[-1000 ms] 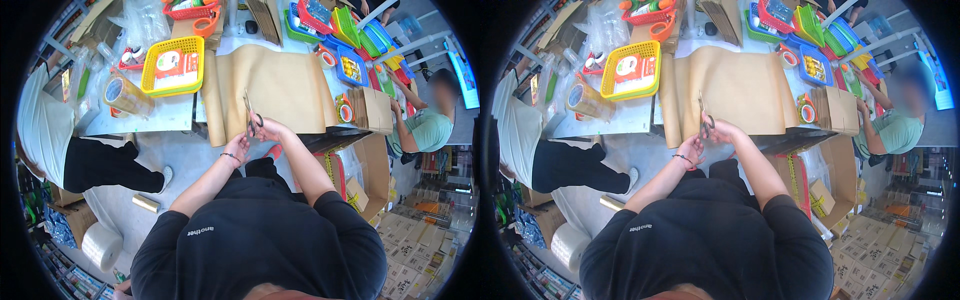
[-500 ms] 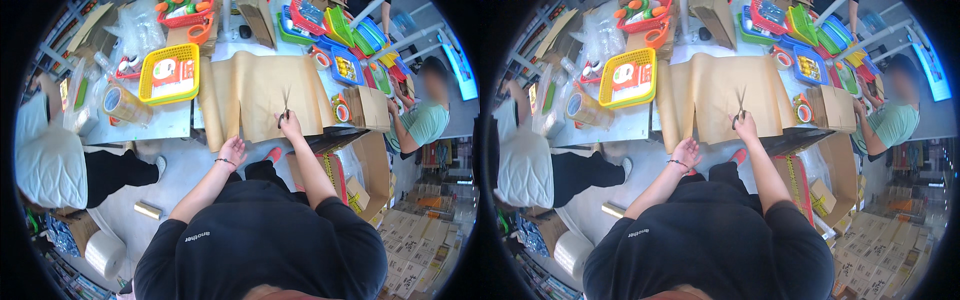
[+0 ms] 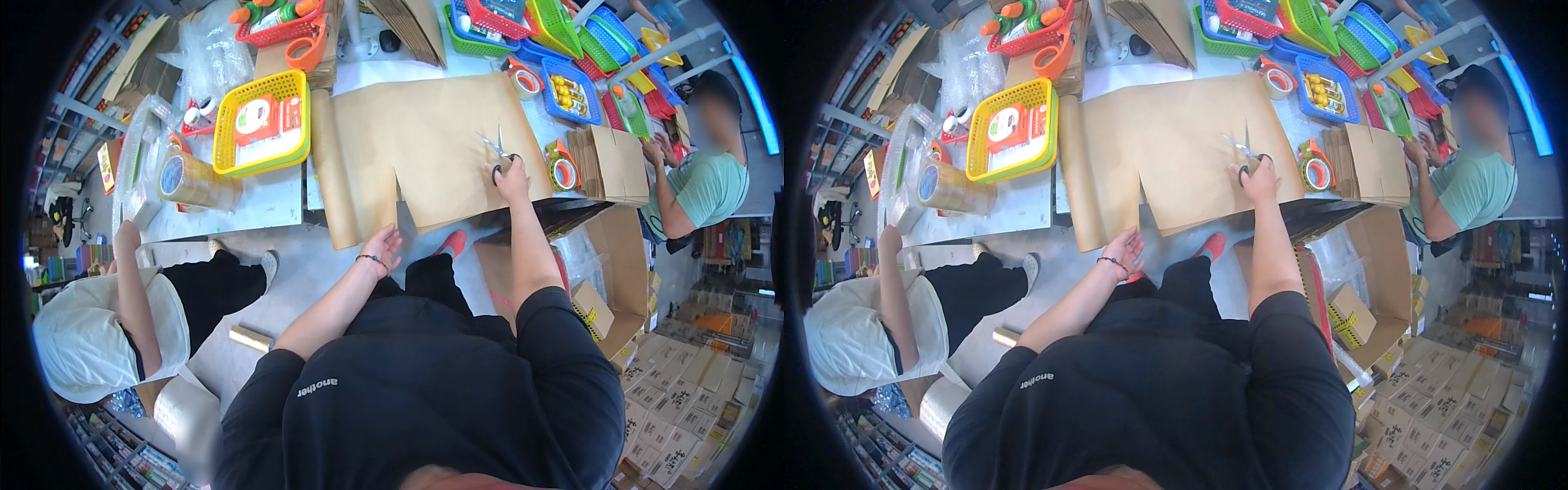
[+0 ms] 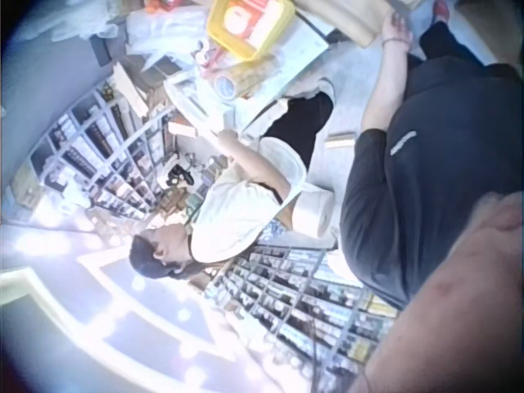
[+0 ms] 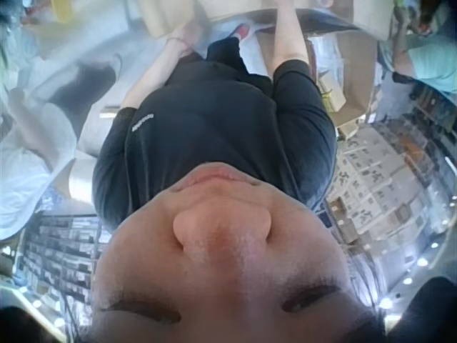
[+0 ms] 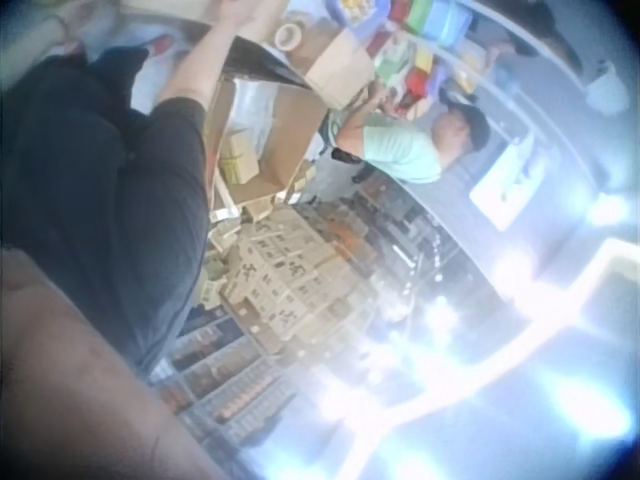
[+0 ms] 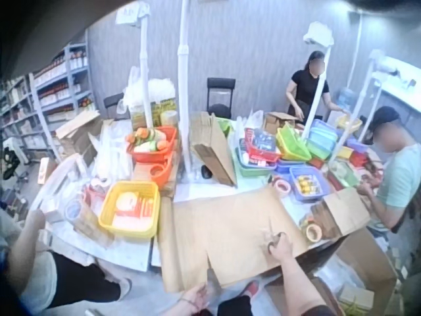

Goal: The person walks through a warehouse aisle carrying a green basket, places it on a table, then unrolls a large sheet of brown paper and cuts it into a rectangular piece using scissors. The cut piece remains on the table.

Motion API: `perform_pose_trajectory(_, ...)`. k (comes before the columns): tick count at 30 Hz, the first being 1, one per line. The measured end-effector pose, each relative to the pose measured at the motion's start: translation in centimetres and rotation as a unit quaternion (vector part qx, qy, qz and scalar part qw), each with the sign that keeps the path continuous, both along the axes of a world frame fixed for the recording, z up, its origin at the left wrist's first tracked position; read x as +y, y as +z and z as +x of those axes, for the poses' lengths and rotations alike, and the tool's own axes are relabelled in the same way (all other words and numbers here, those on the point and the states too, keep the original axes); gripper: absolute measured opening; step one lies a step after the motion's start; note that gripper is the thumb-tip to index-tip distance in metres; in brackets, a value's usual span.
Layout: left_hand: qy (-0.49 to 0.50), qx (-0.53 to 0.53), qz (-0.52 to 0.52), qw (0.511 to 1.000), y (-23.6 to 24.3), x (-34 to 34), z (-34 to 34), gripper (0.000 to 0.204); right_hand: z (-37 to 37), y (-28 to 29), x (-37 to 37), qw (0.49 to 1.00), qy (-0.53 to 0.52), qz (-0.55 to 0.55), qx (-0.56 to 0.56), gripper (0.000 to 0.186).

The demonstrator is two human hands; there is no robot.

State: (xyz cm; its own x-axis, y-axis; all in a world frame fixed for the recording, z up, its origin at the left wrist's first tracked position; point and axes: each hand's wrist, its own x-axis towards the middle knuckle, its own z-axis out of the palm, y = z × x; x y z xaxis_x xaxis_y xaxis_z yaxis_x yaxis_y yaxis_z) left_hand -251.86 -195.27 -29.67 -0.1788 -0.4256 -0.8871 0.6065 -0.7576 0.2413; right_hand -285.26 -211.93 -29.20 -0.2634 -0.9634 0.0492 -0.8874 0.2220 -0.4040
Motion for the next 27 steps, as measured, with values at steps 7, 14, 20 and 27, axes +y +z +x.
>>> perform_pose_trajectory(7, 0.090, 0.059, 0.008, 0.994, 1.1, 0.1, -0.2, 0.018, 7.5, 6.7, 5.9, 0.818, 0.104, 0.285, -0.488, 0.059)
perform_pose_trajectory(14, 0.104, 0.079, 0.022, 0.991, 2.9, -0.2, -0.1, 0.016, 13.8, 10.2, 9.5, 0.689, 0.179, 0.562, -0.422, 0.086)
perform_pose_trajectory(20, 0.108, 0.066, 0.011, 0.992, 2.9, 0.0, 0.0, 0.016, 15.5, 9.9, 7.7, 0.730, 0.175, 0.548, -0.368, 0.087)
perform_pose_trajectory(27, 0.096, 0.080, -0.014, 0.992, 2.7, 0.4, 0.2, 0.016, 13.1, 11.2, 8.5, 0.719, 0.153, 0.548, -0.399, 0.088)
